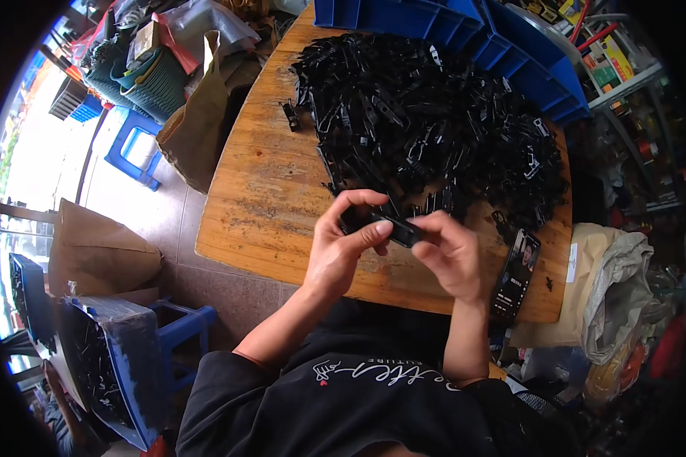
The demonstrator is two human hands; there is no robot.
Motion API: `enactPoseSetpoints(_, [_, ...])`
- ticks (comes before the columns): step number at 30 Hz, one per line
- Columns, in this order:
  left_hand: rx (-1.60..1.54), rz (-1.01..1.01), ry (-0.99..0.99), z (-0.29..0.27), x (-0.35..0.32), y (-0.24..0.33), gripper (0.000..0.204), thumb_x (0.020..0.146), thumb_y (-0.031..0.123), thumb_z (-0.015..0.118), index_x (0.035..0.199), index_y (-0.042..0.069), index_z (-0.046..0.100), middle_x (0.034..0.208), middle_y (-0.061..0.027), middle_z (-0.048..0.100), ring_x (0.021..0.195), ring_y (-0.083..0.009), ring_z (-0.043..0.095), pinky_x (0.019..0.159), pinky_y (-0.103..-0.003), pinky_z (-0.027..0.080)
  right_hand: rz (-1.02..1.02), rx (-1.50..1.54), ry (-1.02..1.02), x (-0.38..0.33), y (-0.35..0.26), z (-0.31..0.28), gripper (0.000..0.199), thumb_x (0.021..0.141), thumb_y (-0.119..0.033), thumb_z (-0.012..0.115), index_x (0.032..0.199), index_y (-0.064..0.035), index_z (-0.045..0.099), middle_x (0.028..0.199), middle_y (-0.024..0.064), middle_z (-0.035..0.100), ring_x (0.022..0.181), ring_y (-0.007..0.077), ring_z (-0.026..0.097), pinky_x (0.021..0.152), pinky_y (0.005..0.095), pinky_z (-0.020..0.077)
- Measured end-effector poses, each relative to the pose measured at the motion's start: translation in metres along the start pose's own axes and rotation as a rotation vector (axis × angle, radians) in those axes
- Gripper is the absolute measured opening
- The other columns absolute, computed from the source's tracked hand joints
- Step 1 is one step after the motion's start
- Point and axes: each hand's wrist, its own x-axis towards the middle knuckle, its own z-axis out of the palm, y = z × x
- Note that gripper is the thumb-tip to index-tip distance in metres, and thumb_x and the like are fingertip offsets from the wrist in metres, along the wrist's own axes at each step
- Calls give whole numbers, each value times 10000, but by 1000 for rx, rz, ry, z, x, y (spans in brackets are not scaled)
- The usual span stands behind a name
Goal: Assembling and sorting black plastic clips at a manufacturing workbench.
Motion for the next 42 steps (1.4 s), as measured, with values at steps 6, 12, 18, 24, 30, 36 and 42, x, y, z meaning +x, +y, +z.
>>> enactPoseSetpoints(6, [-443, -122, -218, -17, 6, -8, 284, 848, 230, 589, 1039, 25, 548, 813, -42, 563, 690, -121, 534, 656, -256, 453, -197, 24, 105, 0, 6, 38, 178, 866, -147, 594, 921, 19, 563, 816, 53, 574, 704, 101, 532, 625, 224, 426])
enactPoseSetpoints(12, [-181, 242, -67, -52, 55, 46, 124, 748, 50, 559, 851, 19, 497, 1139, -190, 529, 1023, -285, 566, 867, -438, 457, -373, -557, 147, -3, -12, 32, 361, 750, -166, 708, 1059, -25, 585, 945, 98, 595, 719, 174, 561, 651, 287, 475])
enactPoseSetpoints(18, [1364, 751, 47, -95, 116, 91, 214, 709, 25, 659, 915, 54, 611, 841, -58, 592, 755, -181, 579, 673, -273, 457, -380, -672, 208, -14, -2, 6, 181, 741, -52, 688, 909, -26, 625, 804, 76, 620, 661, 189, 576, 613, 297, 479])
enactPoseSetpoints(24, [1690, 834, -42, -113, 126, 60, 181, 745, 145, 645, 910, 93, 591, 917, -91, 560, 821, -302, 575, 676, -377, 467, -232, -950, 351, -23, -8, -40, 126, 763, -63, 653, 881, -26, 626, 796, 92, 618, 708, 227, 596, 621, 303, 479])
enactPoseSetpoints(30, [1713, 833, 77, -117, 126, 66, 93, 752, 88, 603, 830, 76, 553, 812, -106, 577, 726, -307, 581, 615, -381, 465, 153, -1549, 449, -29, -9, -87, 242, 735, -59, 647, 966, -8, 597, 924, 77, 582, 890, 263, 504, 787, 353, 411])
enactPoseSetpoints(36, [1311, 654, 271, -113, 103, 87, 84, 798, 63, 602, 877, 46, 622, 718, -60, 628, 652, -92, 593, 584, -240, 458, 68, -1278, 337, -31, 0, -85, 276, 698, -36, 664, 962, -48, 586, 894, 68, 564, 908, 260, 497, 806, 369, 407])
enactPoseSetpoints(42, [129, 286, -9, -98, 53, 72, 250, 797, 153, 579, 990, 0, 536, 756, -116, 579, 620, -182, 578, 571, -263, 466, 151, -1156, 332, -42, -2, -78, 330, 687, -51, 671, 1005, -57, 584, 922, 77, 568, 930, 269, 503, 824, 381, 391])
